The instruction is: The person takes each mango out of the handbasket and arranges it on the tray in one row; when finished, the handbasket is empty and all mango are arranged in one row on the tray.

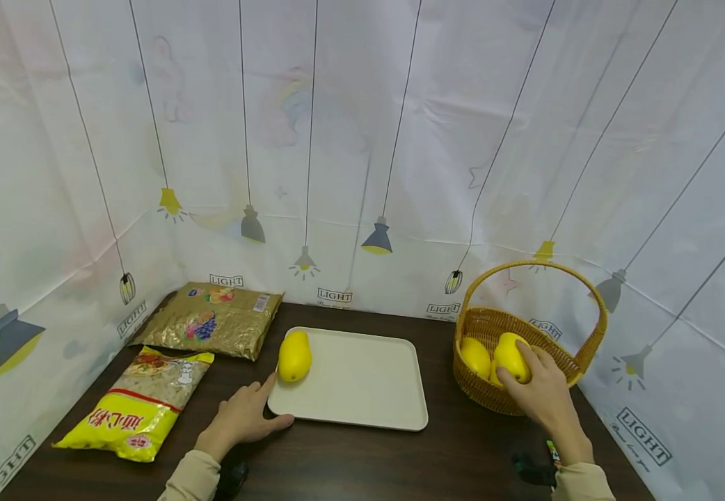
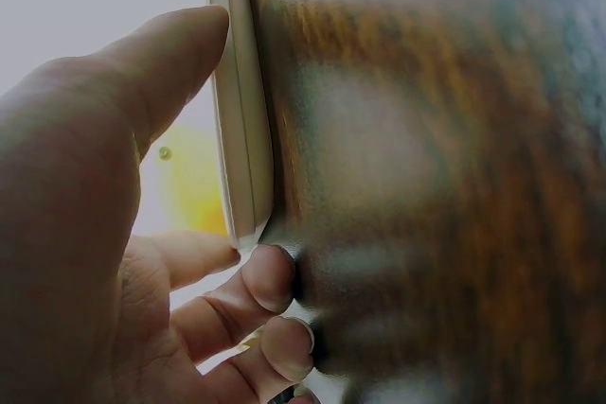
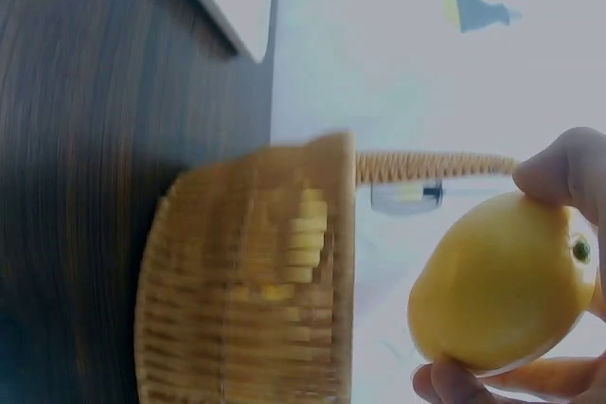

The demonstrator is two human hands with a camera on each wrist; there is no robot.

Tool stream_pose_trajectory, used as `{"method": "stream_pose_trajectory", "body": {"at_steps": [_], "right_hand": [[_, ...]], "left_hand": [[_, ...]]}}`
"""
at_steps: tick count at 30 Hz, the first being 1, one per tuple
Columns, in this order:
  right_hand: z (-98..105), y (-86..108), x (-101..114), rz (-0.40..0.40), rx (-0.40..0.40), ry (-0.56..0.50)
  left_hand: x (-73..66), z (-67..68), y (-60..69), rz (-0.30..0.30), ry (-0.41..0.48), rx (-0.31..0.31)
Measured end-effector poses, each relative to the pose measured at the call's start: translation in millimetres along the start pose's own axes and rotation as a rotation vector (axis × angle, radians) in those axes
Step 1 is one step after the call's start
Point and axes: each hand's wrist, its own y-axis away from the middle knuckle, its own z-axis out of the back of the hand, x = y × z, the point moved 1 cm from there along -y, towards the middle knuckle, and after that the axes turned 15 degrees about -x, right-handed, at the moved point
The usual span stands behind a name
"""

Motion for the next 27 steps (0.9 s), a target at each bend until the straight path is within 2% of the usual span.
{"method": "stream_pose_trajectory", "body": {"at_steps": [5, 10, 20, 27], "right_hand": [[-11.4, 2.6, 19.9, 0.067, -0.026, -0.065], [-25.2, 8.0, 41.5, 0.101, -0.006, -0.116], [-65.1, 26.5, 79.8, 0.12, 0.111, -0.197], [-99.9, 36.3, 94.2, 0.097, 0.217, -0.204]], "left_hand": [[-0.5, 1.0, -0.5, -0.005, -0.002, -0.007], [-0.3, 1.2, -1.8, -0.001, -0.004, 0.001], [-0.6, 0.7, -1.9, -0.001, -0.007, 0.006], [-0.8, 0.2, 0.9, -0.001, -0.001, -0.006]]}}
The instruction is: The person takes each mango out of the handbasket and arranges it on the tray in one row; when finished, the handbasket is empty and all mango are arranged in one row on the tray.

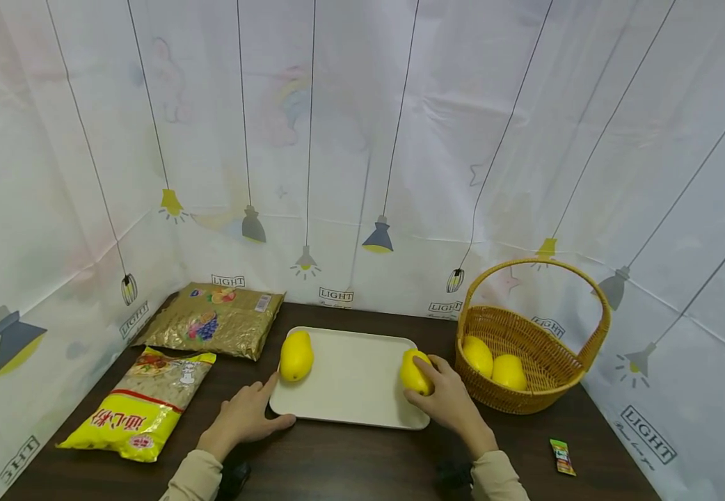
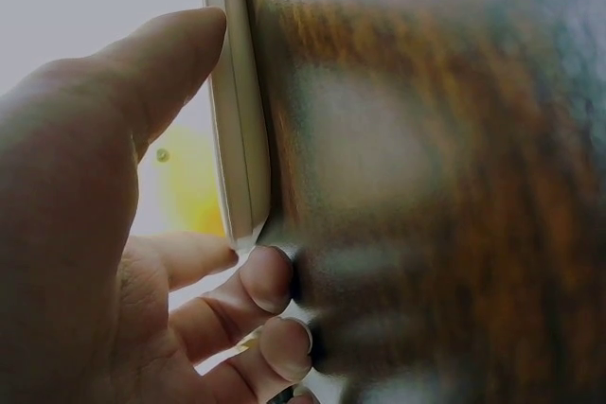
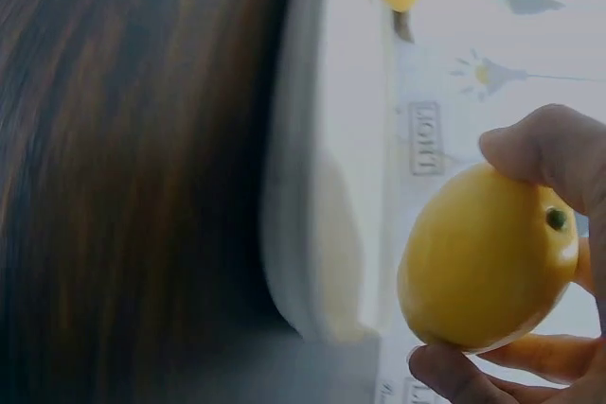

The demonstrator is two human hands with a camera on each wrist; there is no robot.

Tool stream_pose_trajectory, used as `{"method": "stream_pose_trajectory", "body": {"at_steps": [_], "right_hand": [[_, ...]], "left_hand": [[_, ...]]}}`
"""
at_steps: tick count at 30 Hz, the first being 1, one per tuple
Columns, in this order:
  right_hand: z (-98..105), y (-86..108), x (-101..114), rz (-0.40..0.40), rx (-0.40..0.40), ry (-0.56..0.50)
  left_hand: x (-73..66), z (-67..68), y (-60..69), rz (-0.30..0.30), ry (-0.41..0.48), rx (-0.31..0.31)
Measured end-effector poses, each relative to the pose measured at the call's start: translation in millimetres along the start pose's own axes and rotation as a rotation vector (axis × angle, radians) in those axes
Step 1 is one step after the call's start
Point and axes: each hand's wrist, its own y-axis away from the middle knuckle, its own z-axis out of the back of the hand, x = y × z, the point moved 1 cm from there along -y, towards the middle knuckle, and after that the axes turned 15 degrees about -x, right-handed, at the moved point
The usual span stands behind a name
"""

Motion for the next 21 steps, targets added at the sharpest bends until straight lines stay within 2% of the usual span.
{"method": "stream_pose_trajectory", "body": {"at_steps": [8, 21], "right_hand": [[-28.6, -2.1, 3.4, 0.015, 0.063, -0.011], [-44.7, -9.4, 21.0, 0.048, 0.077, -0.004]], "left_hand": [[0.6, -1.9, 0.8, 0.008, 0.002, 0.012], [3.2, -3.3, -2.5, -0.002, -0.013, 0.014]]}}
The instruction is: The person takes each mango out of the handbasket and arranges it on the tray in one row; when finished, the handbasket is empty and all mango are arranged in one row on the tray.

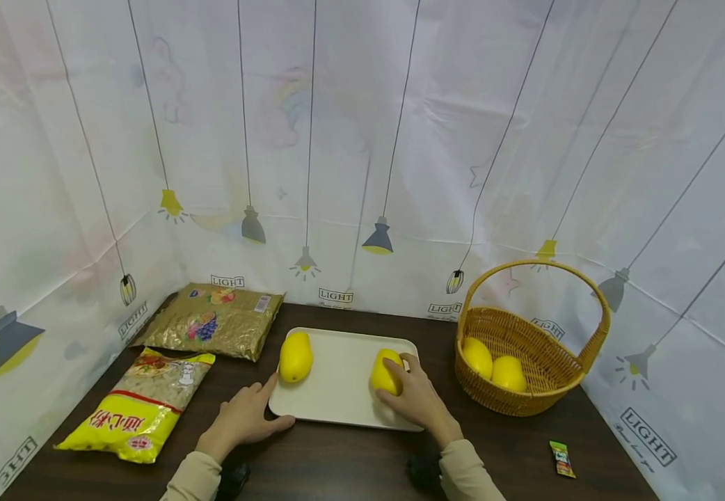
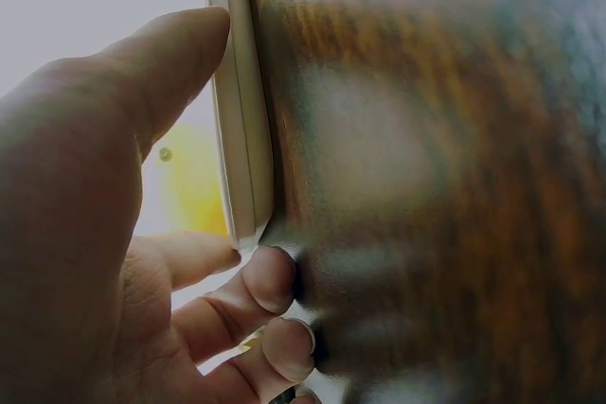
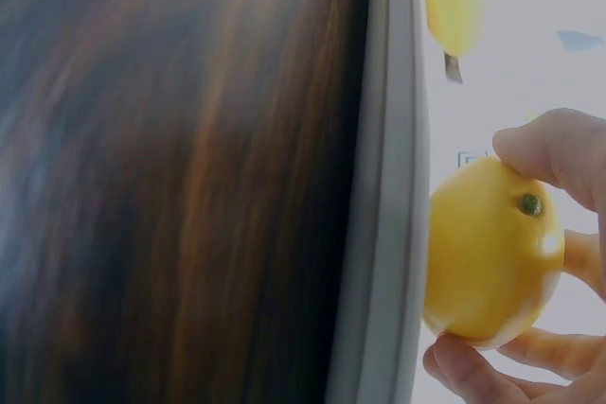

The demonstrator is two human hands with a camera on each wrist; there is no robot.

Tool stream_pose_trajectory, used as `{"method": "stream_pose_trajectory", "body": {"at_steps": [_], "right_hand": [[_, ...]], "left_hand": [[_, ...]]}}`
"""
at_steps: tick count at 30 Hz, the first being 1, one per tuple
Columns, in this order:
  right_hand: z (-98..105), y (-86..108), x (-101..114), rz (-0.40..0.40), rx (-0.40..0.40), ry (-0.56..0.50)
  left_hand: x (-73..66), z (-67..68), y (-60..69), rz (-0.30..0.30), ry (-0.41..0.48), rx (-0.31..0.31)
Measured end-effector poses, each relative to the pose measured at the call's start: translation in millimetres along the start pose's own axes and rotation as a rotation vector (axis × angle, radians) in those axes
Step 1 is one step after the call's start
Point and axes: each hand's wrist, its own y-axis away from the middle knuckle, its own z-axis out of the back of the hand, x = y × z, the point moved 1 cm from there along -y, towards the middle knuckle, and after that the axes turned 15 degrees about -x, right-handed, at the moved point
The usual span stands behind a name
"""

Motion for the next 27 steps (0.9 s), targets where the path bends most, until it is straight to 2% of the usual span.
{"method": "stream_pose_trajectory", "body": {"at_steps": [7, 14, 27], "right_hand": [[-11.9, -6.1, 18.6, 0.03, 0.007, -0.056], [-26.0, -12.9, 35.6, 0.013, 0.076, -0.087], [-44.5, -32.5, 67.1, 0.068, 0.171, -0.114]], "left_hand": [[-1.4, 2.0, 1.7, 0.004, -0.015, -0.008], [0.1, -1.1, 2.5, 0.01, -0.003, -0.001], [0.1, -0.8, 0.8, 0.011, -0.005, 0.002]]}}
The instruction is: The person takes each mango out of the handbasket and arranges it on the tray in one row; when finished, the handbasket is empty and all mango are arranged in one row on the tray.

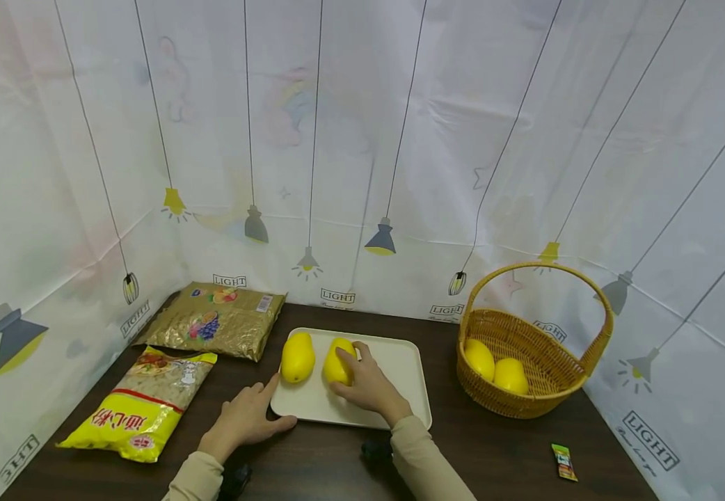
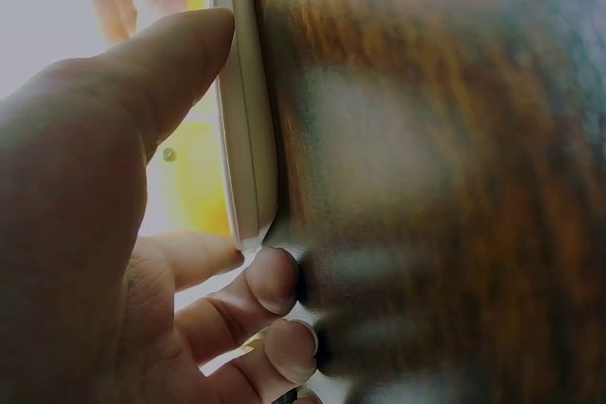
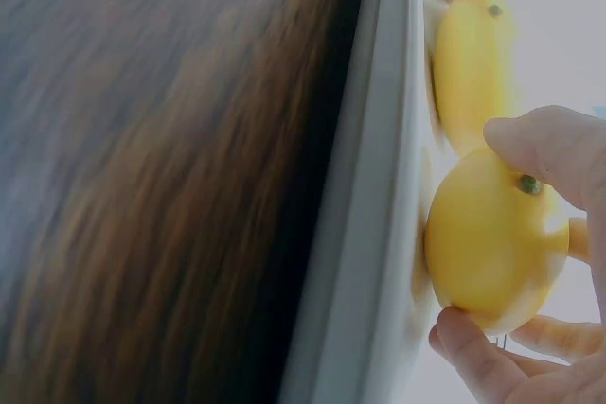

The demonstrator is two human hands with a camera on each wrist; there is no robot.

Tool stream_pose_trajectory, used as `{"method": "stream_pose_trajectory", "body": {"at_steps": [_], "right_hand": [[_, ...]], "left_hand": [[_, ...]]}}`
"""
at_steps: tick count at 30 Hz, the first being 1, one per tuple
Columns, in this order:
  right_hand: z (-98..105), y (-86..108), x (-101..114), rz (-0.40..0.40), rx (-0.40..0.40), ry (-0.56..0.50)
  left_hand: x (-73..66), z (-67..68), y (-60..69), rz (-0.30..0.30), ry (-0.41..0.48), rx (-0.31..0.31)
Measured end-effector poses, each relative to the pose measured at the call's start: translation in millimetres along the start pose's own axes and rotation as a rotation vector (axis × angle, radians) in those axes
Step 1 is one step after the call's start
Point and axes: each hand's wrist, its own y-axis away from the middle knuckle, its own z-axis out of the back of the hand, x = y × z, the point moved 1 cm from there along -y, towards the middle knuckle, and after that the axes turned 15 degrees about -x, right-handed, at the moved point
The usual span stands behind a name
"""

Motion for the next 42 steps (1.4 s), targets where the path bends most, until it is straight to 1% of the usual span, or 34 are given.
{"method": "stream_pose_trajectory", "body": {"at_steps": [5, 12, 24, 29, 36, 42], "right_hand": [[-7.2, -4.3, 7.1, 0.029, 0.031, 0.015], [-11.2, -5.9, 10.8, 0.058, 0.03, 0.033], [-5.8, -2.0, 9.3, 0.041, 0.022, 0.013], [-1.4, 2.1, 8.4, 0.045, 0.0, 0.022], [11.5, 8.1, 6.3, 0.068, -0.039, 0.052], [21.8, 13.7, 0.3, 0.062, -0.074, 0.088]], "left_hand": [[-1.0, 0.6, 1.1, -0.003, 0.005, 0.001], [-0.7, 1.1, 0.2, -0.009, 0.002, -0.004], [-2.3, 2.3, 0.0, -0.011, 0.002, -0.005], [-2.5, 1.9, 0.3, -0.012, -0.002, -0.002], [-3.6, 3.0, 0.4, -0.009, 0.0, 0.01], [-3.8, 3.5, 0.7, -0.005, -0.002, 0.018]]}}
